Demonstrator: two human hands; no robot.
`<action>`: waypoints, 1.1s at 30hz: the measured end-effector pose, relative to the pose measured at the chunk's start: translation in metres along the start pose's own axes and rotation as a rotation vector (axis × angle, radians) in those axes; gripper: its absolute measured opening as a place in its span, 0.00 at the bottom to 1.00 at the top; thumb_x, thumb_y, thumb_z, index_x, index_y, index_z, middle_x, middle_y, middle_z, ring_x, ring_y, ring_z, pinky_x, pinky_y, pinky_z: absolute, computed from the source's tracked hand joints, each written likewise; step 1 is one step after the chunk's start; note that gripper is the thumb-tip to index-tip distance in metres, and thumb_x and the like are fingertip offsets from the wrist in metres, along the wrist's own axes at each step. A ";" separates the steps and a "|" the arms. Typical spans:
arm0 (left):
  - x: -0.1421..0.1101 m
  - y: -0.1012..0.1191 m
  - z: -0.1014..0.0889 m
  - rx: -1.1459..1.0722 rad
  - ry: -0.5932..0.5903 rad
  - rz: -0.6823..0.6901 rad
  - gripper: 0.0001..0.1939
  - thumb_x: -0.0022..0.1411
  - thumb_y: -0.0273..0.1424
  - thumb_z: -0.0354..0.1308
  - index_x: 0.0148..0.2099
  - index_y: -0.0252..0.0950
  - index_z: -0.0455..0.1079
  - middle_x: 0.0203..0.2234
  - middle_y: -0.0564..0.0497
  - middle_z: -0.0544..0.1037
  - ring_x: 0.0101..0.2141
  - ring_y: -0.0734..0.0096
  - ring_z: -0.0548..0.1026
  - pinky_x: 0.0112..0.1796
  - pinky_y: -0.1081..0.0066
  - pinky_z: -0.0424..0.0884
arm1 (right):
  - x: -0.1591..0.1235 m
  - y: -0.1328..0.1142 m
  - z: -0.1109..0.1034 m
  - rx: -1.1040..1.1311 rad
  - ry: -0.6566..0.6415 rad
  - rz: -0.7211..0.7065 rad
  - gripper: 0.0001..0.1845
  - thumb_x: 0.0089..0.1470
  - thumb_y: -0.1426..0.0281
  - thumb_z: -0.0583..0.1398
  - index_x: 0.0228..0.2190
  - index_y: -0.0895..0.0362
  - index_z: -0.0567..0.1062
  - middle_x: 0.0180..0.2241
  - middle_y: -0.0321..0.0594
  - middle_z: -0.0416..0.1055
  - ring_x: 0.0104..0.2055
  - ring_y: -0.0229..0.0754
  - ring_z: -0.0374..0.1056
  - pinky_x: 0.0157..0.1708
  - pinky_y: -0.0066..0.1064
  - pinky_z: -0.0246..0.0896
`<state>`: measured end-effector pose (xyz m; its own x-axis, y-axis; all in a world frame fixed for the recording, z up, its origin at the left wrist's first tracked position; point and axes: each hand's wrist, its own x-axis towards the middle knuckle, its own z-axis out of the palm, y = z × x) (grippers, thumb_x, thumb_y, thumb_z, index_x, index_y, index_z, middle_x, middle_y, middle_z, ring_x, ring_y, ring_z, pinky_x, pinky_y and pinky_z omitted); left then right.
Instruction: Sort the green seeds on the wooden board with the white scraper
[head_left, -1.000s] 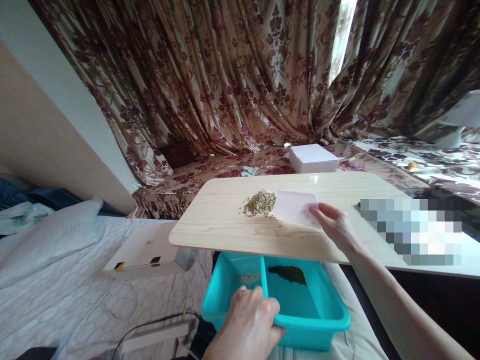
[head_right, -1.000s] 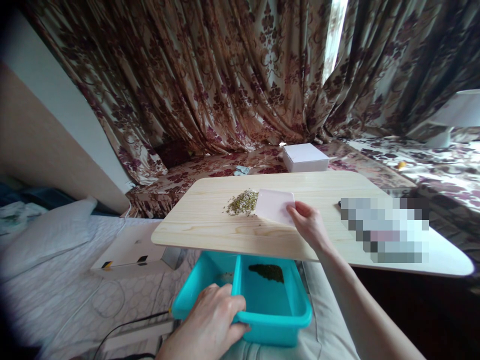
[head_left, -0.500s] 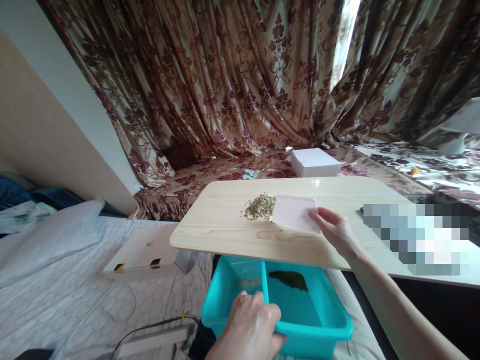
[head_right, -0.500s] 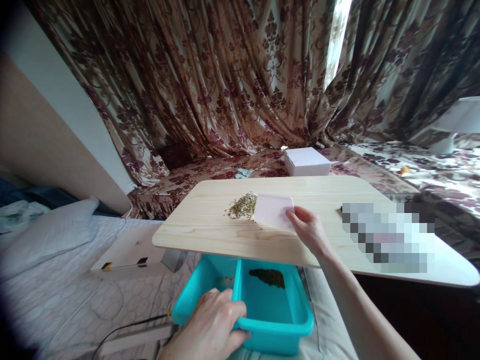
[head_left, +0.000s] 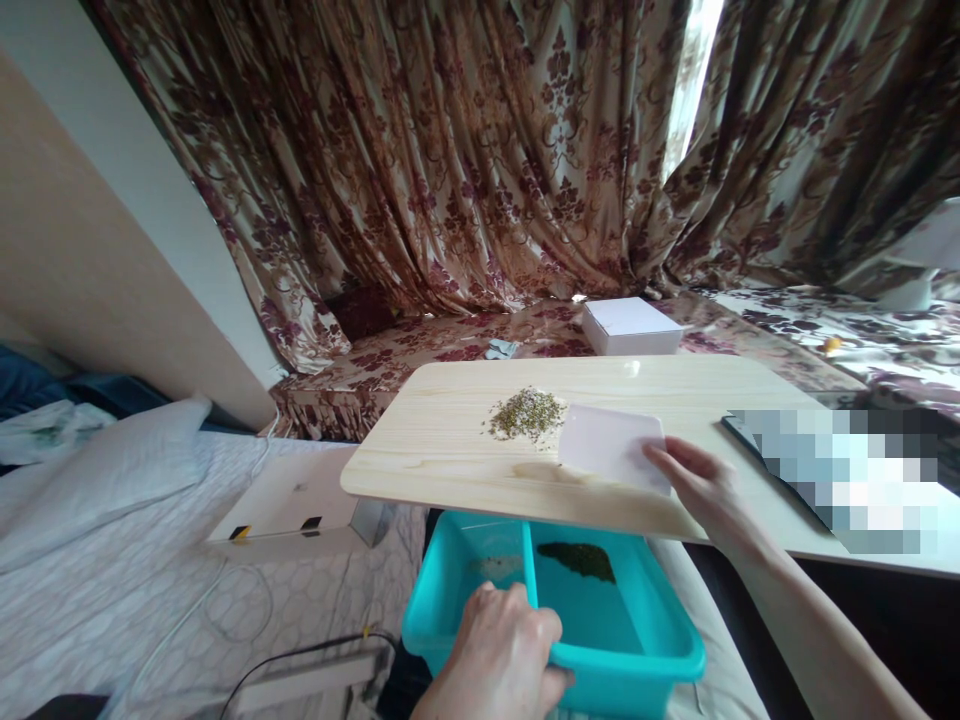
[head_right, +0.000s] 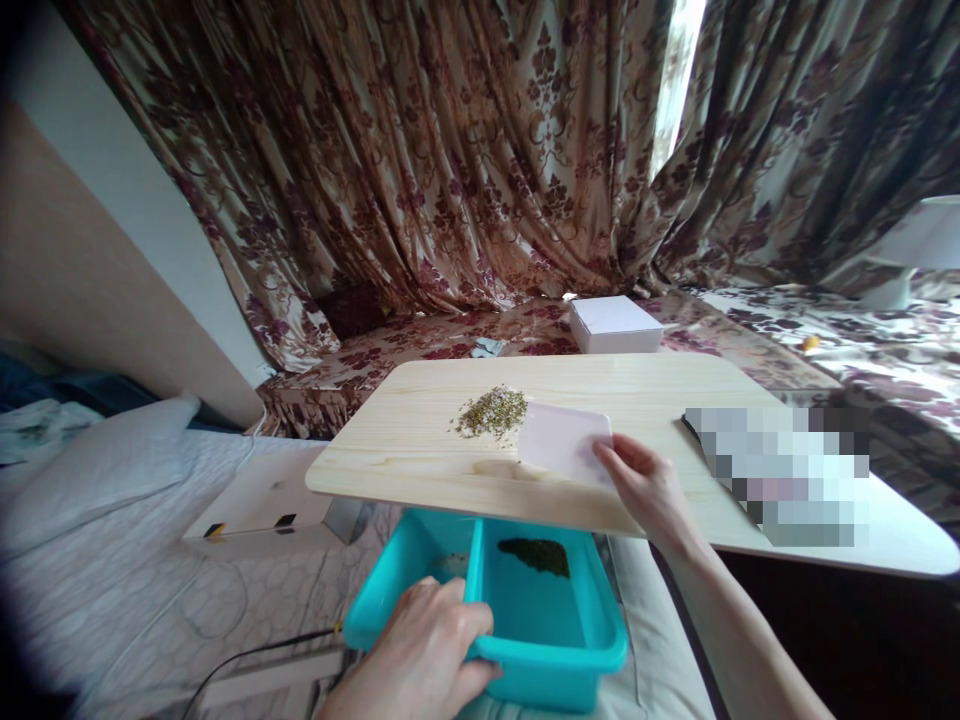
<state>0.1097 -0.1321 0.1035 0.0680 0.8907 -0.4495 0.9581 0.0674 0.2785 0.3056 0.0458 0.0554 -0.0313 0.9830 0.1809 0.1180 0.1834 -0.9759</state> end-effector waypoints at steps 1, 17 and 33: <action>0.000 0.000 0.000 -0.003 -0.001 0.000 0.11 0.59 0.34 0.56 0.42 0.36 0.74 0.42 0.45 0.73 0.48 0.54 0.68 0.52 0.60 0.59 | 0.001 0.000 0.002 0.015 -0.002 0.006 0.13 0.40 0.59 0.65 0.28 0.54 0.79 0.30 0.39 0.79 0.31 0.45 0.73 0.29 0.30 0.67; 0.000 -0.002 0.003 -0.010 -0.009 -0.002 0.11 0.59 0.34 0.57 0.42 0.36 0.74 0.42 0.44 0.73 0.47 0.54 0.68 0.51 0.59 0.60 | 0.010 -0.006 0.017 0.032 -0.029 0.009 0.16 0.41 0.57 0.64 0.29 0.56 0.79 0.28 0.40 0.78 0.31 0.43 0.72 0.29 0.28 0.65; 0.003 -0.004 0.006 -0.003 0.007 0.004 0.10 0.59 0.35 0.56 0.41 0.36 0.74 0.41 0.45 0.73 0.47 0.54 0.68 0.50 0.58 0.61 | 0.009 -0.006 0.018 0.006 -0.030 0.022 0.18 0.40 0.56 0.64 0.28 0.57 0.79 0.29 0.41 0.78 0.31 0.43 0.71 0.29 0.28 0.65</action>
<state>0.1080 -0.1331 0.0958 0.0699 0.8942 -0.4422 0.9569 0.0651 0.2831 0.2869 0.0532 0.0604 -0.0590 0.9861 0.1556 0.1132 0.1615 -0.9804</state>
